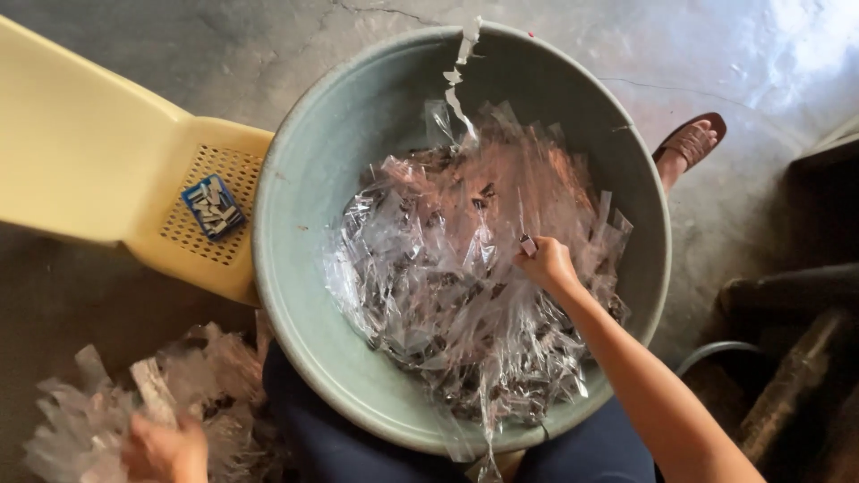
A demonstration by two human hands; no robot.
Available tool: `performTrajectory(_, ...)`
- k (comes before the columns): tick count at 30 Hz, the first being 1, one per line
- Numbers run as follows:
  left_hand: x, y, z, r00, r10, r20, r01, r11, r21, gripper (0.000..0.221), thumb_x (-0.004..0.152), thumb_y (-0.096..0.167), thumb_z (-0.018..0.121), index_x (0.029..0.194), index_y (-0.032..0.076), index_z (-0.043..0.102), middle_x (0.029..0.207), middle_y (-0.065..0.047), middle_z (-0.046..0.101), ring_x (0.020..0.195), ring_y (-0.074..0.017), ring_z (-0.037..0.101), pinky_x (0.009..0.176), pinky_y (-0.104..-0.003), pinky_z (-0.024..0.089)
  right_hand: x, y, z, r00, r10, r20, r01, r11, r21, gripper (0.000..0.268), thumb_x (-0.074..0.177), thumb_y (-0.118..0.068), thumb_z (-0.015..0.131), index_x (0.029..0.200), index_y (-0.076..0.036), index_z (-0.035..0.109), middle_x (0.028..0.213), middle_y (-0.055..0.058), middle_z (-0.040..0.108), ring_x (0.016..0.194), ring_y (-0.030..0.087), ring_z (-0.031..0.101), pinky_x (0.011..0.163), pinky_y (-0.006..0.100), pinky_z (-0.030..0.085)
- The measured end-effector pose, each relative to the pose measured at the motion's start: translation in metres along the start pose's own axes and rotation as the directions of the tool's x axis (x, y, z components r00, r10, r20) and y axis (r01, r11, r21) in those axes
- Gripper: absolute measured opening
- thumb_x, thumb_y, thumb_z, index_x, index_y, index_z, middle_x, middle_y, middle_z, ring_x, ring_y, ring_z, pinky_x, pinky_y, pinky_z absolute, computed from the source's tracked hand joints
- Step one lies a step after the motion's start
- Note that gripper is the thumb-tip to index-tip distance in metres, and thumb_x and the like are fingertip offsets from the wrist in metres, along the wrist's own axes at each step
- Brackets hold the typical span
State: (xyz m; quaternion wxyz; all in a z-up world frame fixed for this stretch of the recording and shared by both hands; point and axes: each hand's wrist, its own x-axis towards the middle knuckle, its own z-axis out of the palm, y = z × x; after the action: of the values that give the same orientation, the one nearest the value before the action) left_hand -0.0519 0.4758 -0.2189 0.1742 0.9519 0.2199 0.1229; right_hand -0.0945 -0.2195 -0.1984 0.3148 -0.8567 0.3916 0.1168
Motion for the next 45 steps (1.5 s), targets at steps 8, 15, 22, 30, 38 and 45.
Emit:
performTrajectory(8,-0.054,0.414,0.051,0.815,0.579,0.016,-0.236,0.357,-0.904,0.025,0.100,0.009,0.060,0.121,-0.002,0.068,0.115,-0.021,0.071,0.110,-0.0346,0.067,0.099,-0.043,0.051,-0.037,-0.013,-0.055,0.994,-0.084,-0.075,0.112,0.729,0.675,0.010,0.087,-0.007,0.071,0.095,-0.001,0.072,0.055,0.015,0.063,0.040,0.017,0.053,0.041,0.027,0.043)
performTrajectory(15,-0.177,0.487,0.230,0.650,0.478,0.591,-0.346,0.878,-0.331,0.029,0.090,0.031,0.067,0.107,0.008,0.066,0.108,-0.019,0.073,0.110,-0.0384,0.070,0.093,-0.050,0.056,-0.072,-0.014,-0.111,0.989,-0.067,-0.131,0.146,0.561,0.815,0.013,0.091,-0.005,0.072,0.102,0.001,0.074,0.060,0.014,0.062,0.041,0.017,0.053,0.042,0.027,0.043)
performTrajectory(22,-0.154,0.479,0.146,0.729,0.638,0.247,-0.306,0.627,-0.717,0.016,0.098,0.021,0.065,0.089,0.012,0.074,0.080,-0.014,0.074,0.083,-0.0336,0.074,0.075,-0.041,0.057,-0.090,-0.041,-0.126,0.964,-0.192,-0.186,0.260,0.511,0.820,0.011,0.092,-0.005,0.074,0.100,0.003,0.073,0.057,0.013,0.060,0.045,0.016,0.055,0.046,0.023,0.044)
performTrajectory(30,-0.140,0.509,-0.032,0.598,0.671,0.438,0.473,0.145,-0.869,0.014,0.102,0.011,0.063,0.108,-0.001,0.067,0.088,-0.018,0.076,0.071,-0.0217,0.076,0.069,-0.032,0.064,-0.125,-0.113,-0.141,0.887,-0.417,-0.199,0.396,0.465,0.792,0.010,0.088,-0.004,0.077,0.093,0.005,0.074,0.053,0.012,0.059,0.045,0.015,0.055,0.047,0.025,0.046)
performTrajectory(38,-0.141,0.503,-0.087,0.632,0.680,0.372,0.338,0.190,-0.922,0.024,0.091,0.017,0.080,0.107,0.004,0.067,0.086,-0.012,0.078,0.060,-0.0084,0.066,0.053,-0.018,0.053,-0.145,-0.150,-0.176,0.769,-0.604,-0.208,0.561,0.482,0.673,0.035,0.083,-0.001,0.080,0.116,0.005,0.073,0.066,0.010,0.065,0.047,0.012,0.059,0.050,0.025,0.052)
performTrajectory(45,-0.149,0.495,-0.113,0.661,0.643,0.387,0.217,0.330,-0.919,0.021,0.081,0.028,0.089,0.096,0.019,0.077,0.077,0.006,0.074,0.064,0.0018,0.057,0.060,-0.015,0.050,-0.145,-0.155,-0.178,0.741,-0.651,-0.164,0.632,0.593,0.500,0.011,0.082,-0.007,0.081,0.093,-0.006,0.078,0.077,0.005,0.068,0.054,0.010,0.057,0.052,0.024,0.049)
